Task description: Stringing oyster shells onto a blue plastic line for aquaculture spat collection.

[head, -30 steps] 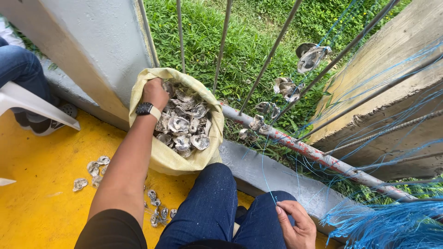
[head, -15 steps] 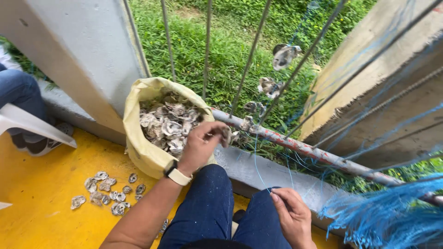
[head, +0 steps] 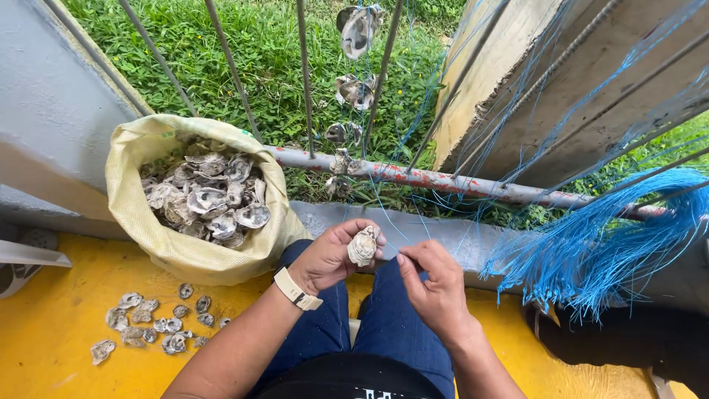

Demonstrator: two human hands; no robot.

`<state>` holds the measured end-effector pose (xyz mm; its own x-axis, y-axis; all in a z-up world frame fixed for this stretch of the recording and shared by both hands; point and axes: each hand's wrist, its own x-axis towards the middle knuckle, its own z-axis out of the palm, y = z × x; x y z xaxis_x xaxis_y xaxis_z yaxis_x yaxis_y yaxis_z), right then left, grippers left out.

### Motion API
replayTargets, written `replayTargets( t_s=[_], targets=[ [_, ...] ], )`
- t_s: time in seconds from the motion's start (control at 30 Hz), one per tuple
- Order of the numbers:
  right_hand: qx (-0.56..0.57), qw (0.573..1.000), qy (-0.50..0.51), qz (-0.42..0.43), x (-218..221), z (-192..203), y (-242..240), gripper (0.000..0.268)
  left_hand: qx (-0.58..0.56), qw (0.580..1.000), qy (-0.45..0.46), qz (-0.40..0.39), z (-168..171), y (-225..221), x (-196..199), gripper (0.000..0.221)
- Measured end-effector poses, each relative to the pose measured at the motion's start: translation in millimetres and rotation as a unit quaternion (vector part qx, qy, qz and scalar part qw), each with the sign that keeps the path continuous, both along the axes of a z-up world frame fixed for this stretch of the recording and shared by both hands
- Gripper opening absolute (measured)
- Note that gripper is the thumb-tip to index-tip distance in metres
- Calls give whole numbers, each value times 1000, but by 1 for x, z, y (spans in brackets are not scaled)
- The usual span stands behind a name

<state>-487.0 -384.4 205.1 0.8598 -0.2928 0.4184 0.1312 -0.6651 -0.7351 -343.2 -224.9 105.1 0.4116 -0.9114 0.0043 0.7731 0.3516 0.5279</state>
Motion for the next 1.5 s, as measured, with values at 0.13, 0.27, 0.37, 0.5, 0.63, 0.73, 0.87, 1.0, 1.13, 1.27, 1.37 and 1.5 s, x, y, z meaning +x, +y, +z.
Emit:
replayTargets(
  t_s=[0.13,0.27,0.37,0.5,0.63,0.73,0.87,1.0,1.13,1.27,1.37,1.5],
  targets=[
    [-12,1000,2,11,1,3,0,10,-8,1000,-1,-8,-7,0,2,33],
    [-20,1000,14,15,1,5,1,9,2,1000,-17,1,-1,0,2,31],
    [-29,999,26,14,1,6,1,9,23,998,-50,8,3,1,1,30],
    [-42,998,44,4,1,5,3,10,90,982,-161,40,-2,1,-2,25],
    [-27,998,50,25,1,-9,0,11,117,965,-228,60,9,1,-14,21],
    [19,997,44,64,2,-19,-5,18,153,947,-271,81,32,0,-22,25],
    [119,984,91,92,3,-20,-4,30,258,852,-429,154,55,0,-32,43],
    [136,976,75,154,7,-33,-3,25,260,779,-532,206,55,-1,-38,56],
    [146,971,103,161,6,-53,-6,19,260,765,-547,219,46,-1,-41,56],
    [217,967,91,100,2,-63,4,12,252,708,-608,257,38,-5,-45,46],
    [187,979,-16,76,-4,-57,9,9,251,669,-645,272,36,-8,-41,34],
    [360,917,-84,151,-24,-71,-3,12,244,571,-721,307,35,-11,-27,15]
  ],
)
